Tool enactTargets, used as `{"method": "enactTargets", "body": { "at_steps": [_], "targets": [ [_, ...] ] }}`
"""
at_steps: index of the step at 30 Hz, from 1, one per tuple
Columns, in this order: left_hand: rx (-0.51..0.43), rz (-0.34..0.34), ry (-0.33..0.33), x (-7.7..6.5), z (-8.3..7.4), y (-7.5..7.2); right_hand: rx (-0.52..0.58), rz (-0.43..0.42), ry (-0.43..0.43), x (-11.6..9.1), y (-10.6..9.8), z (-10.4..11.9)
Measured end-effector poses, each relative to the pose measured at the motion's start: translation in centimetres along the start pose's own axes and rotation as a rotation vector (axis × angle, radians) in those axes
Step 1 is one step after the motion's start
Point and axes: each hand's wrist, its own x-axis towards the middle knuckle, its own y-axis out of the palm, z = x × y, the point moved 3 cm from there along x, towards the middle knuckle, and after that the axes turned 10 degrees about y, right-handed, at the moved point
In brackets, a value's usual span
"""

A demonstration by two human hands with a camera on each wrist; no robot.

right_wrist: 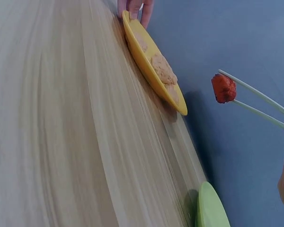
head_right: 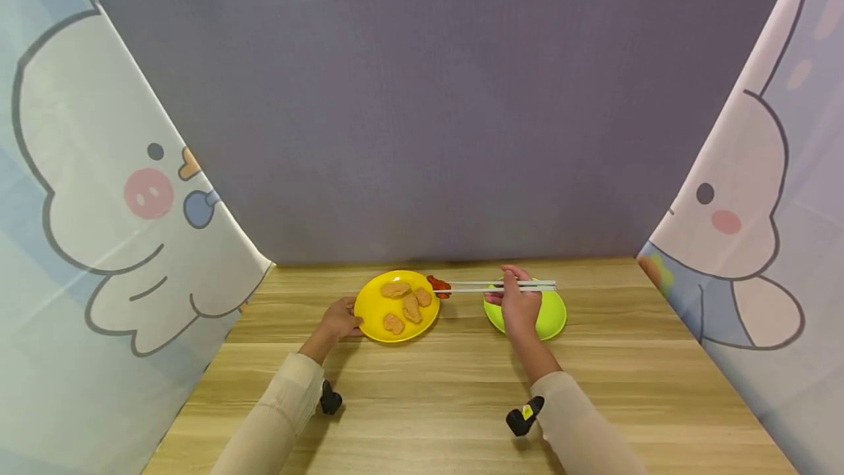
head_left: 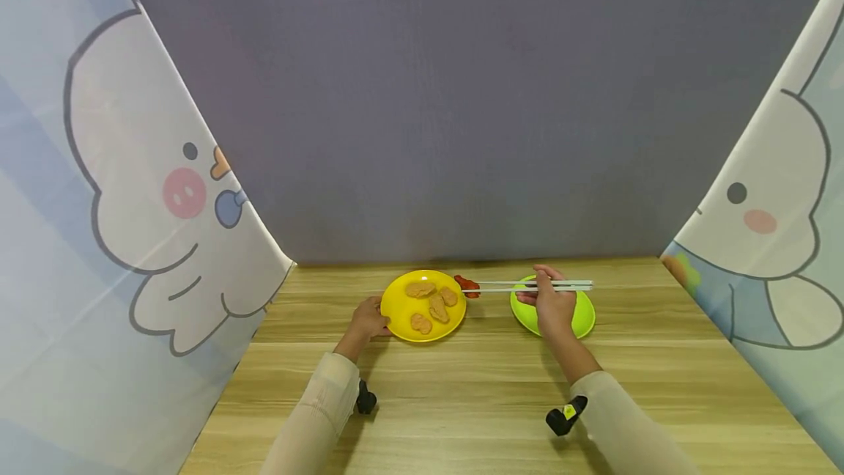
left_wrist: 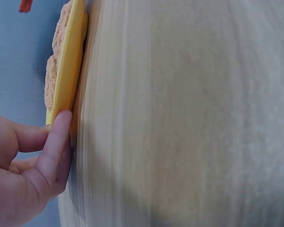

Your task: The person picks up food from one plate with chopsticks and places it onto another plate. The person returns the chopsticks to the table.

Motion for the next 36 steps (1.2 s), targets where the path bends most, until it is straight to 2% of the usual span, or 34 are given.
{"method": "enactTargets", "body": {
  "at_steps": [5, 16, 27, 32, 36],
  "targets": [
    [0.006, 0.000, -0.003, -0.1, -0.1, -0.1, -0.013, 0.028, -0.010, 0.0, 1.0, -0.7],
    [-0.026, 0.004, 0.001, 0.0, 0.0, -0.1, -0.120, 0.072, 0.003, -0.4, 3.8, -2.8],
    [-0.011, -0.001, 0.009, -0.7, -0.6, -0.2, -0.167, 0.094, 0.006, -1.2, 7.0, -4.2],
    [-0.031, -0.012, -0.011, -0.3, -0.1, -0.2, -0.199, 0.129, 0.005, -1.4, 8.2, -5.0],
    [0.002, -0.019, -0.016, 0.2, 0.3, -0.2, -0.206, 0.142, -0.004, -1.4, 8.8, -5.6]
  ]
}}
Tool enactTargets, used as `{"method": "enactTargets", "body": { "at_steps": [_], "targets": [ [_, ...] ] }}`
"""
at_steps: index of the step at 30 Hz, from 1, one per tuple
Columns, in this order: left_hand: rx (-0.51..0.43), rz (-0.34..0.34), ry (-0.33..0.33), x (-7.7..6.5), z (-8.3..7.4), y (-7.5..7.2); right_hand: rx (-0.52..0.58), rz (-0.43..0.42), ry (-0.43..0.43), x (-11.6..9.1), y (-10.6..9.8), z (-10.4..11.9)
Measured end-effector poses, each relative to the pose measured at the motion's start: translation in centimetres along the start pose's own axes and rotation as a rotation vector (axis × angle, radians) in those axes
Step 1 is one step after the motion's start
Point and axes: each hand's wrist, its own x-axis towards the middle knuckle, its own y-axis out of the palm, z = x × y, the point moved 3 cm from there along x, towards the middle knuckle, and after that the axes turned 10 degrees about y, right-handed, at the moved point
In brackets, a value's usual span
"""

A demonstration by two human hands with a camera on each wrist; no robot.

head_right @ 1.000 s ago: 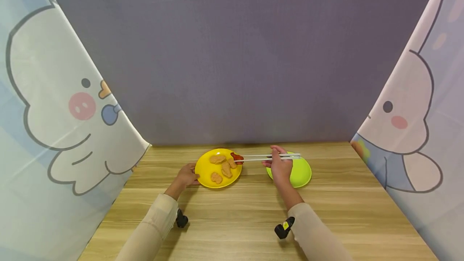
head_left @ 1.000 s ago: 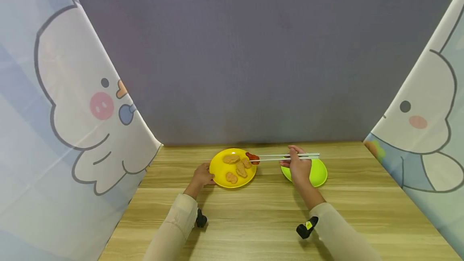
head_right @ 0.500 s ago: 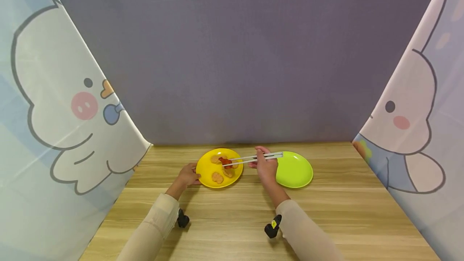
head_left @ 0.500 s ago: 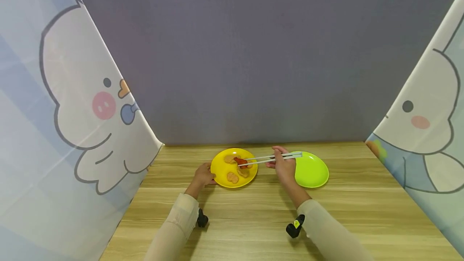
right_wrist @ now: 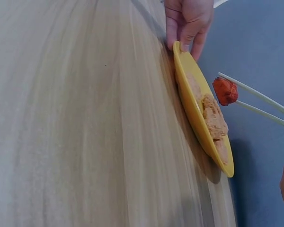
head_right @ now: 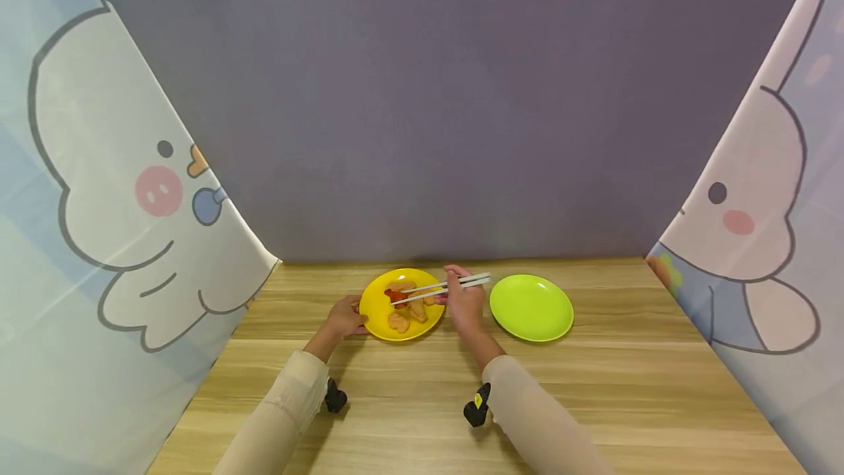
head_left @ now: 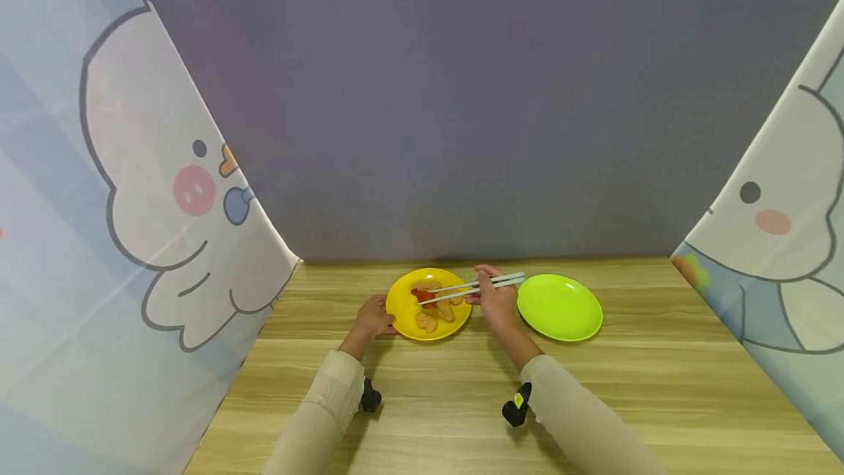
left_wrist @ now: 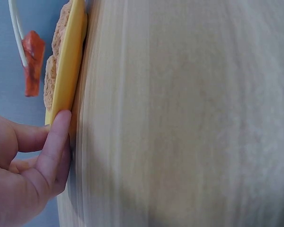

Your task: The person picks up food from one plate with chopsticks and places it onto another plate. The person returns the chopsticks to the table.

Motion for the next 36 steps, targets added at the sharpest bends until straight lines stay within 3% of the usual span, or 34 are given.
{"method": "enactTargets", "body": {
  "at_steps": [11, 22, 27, 36],
  "targets": [
    [0.031, 0.009, 0.017, 0.0, -0.7, 0.1, -0.048, 0.019, 0.015, 0.3, 1.1, -0.4],
    [0.057, 0.007, 0.024, 0.1, -0.3, 0.3, -0.140, 0.033, 0.049, -0.2, 2.1, 0.3],
    [0.044, 0.007, 0.009, 0.2, -0.3, 0.3, -0.137, 0.039, 0.035, 0.5, 1.8, -0.9],
    [0.030, 0.003, -0.004, -0.1, -0.4, 0.2, -0.113, 0.038, 0.011, 0.1, 1.6, -0.7]
  ]
}}
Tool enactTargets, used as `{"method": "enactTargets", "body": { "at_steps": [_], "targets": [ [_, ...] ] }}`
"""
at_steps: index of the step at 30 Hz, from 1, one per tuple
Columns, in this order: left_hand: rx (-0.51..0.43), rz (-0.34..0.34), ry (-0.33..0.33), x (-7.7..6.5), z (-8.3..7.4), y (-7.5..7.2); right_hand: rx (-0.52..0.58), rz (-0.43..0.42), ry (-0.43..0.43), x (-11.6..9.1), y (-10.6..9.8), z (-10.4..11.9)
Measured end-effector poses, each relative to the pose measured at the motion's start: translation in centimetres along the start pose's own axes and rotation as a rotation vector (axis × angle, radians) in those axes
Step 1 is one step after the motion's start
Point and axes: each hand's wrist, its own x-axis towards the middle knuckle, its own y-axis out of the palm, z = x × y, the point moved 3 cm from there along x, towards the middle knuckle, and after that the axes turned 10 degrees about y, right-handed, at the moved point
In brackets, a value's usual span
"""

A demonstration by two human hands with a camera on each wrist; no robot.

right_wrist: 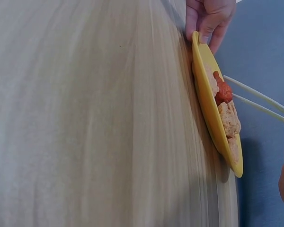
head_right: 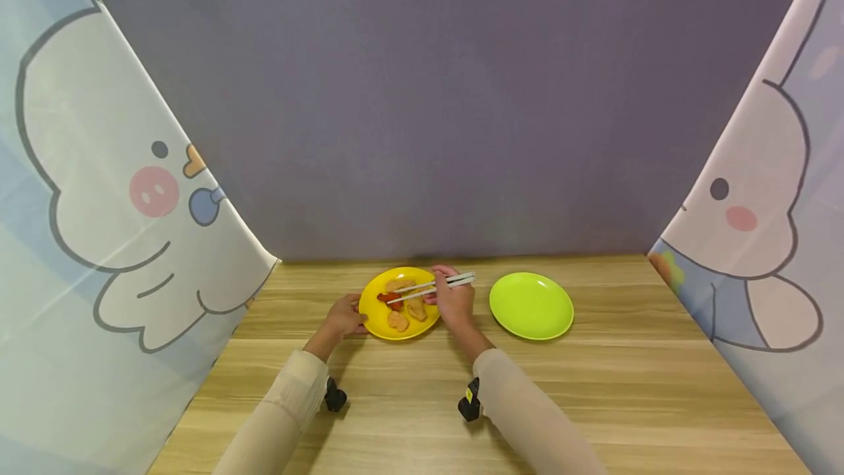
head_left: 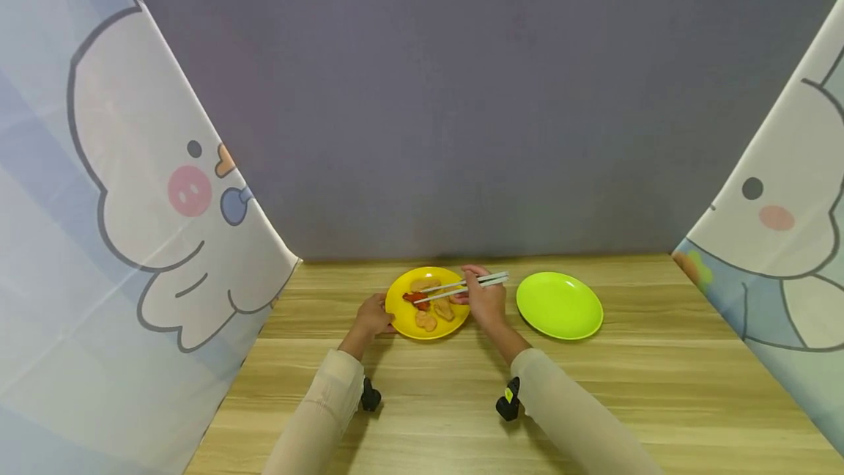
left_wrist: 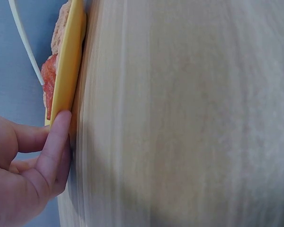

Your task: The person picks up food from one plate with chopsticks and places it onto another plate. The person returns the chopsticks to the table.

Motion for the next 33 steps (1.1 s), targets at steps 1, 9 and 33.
{"method": "enactTargets", "body": {
  "at_steps": [1, 9, 33],
  "targets": [
    [-0.002, 0.001, -0.003, 0.0, 0.0, 0.0, 0.003, 0.001, 0.002, -0.1, -0.1, 0.0],
    [-0.004, 0.007, -0.008, -0.3, 0.0, -0.1, 0.019, 0.018, 0.006, -0.3, -0.9, -0.3],
    [-0.039, 0.025, -0.004, 0.0, 0.4, 0.0, -0.141, 0.033, -0.236, -2.0, -7.7, 1.7]
  ]
}}
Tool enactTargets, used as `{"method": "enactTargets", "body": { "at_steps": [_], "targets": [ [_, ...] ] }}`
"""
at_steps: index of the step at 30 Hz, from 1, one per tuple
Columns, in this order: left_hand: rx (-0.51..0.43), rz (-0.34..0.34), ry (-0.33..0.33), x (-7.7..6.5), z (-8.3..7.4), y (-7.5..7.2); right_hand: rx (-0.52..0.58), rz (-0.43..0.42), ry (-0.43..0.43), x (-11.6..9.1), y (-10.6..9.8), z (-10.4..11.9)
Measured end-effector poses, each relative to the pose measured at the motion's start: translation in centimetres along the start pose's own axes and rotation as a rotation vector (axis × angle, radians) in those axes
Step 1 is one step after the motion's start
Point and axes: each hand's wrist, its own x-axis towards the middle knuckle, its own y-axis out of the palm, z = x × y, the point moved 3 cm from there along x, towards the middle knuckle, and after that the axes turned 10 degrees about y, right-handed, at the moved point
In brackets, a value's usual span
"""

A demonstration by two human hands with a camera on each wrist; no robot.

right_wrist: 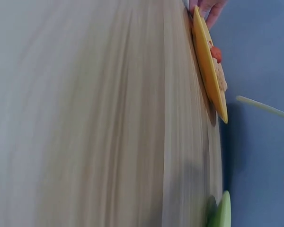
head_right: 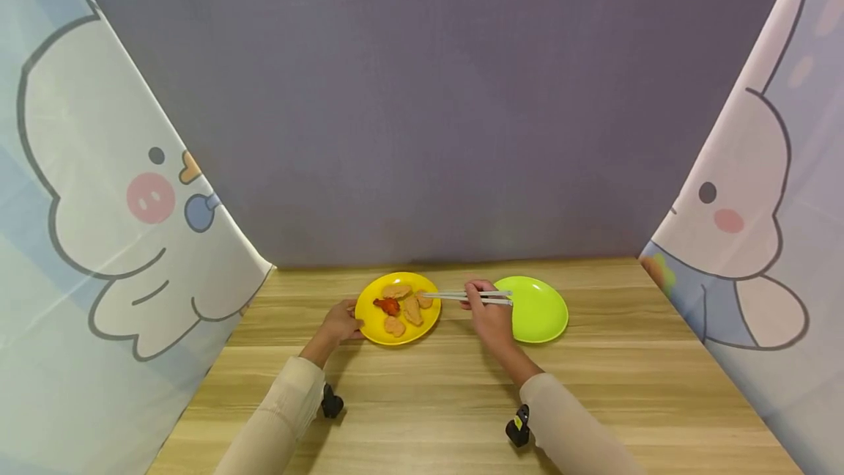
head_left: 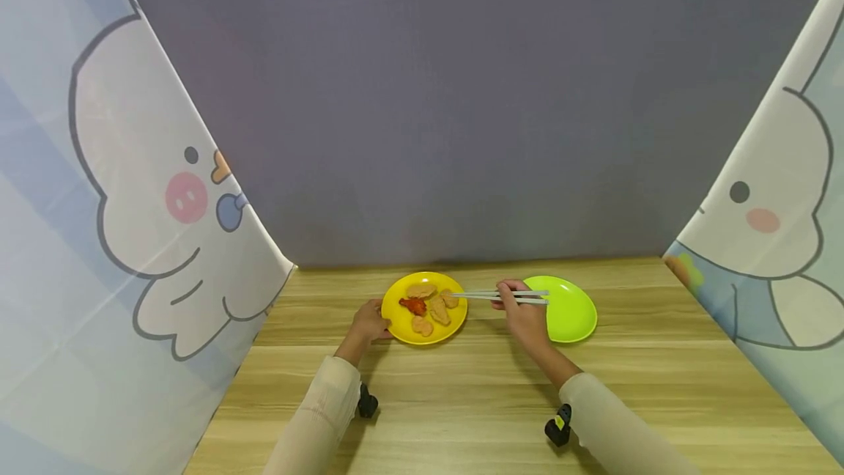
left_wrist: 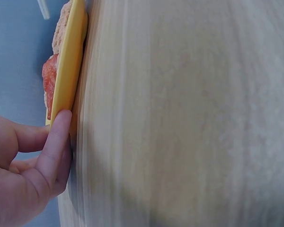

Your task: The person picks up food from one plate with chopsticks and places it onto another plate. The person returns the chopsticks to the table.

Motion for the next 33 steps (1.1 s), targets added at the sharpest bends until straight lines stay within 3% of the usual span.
{"method": "enactTargets", "body": {
  "at_steps": [8, 11, 14, 17, 22, 27, 33],
  "targets": [
    [-0.016, 0.012, 0.001, -0.1, -0.4, -0.4, -0.282, -0.021, -0.161, -0.2, -1.7, 1.0],
    [-0.023, 0.017, 0.012, -0.2, -0.6, -0.5, -0.328, -0.037, -0.257, -0.4, -2.0, 1.0],
    [-0.028, 0.014, 0.011, -0.1, -0.5, -0.4, -0.329, -0.056, -0.397, -0.8, -2.2, 0.9],
    [-0.025, 0.004, 0.006, -0.1, -0.3, -0.2, -0.347, -0.023, -0.573, -1.3, -2.3, 0.9],
    [-0.012, -0.007, 0.007, 0.1, -0.3, -0.4, -0.549, 0.034, -0.801, -1.7, -2.4, 0.9],
    [-0.027, -0.010, 0.021, 0.2, -0.4, -0.4, -0.683, 0.079, -0.877, -2.1, -2.3, 0.4],
    [-0.028, -0.003, 0.014, 0.0, 0.0, -0.1, -0.756, 0.124, -0.939, -2.8, -2.2, -0.2]
  ]
}}
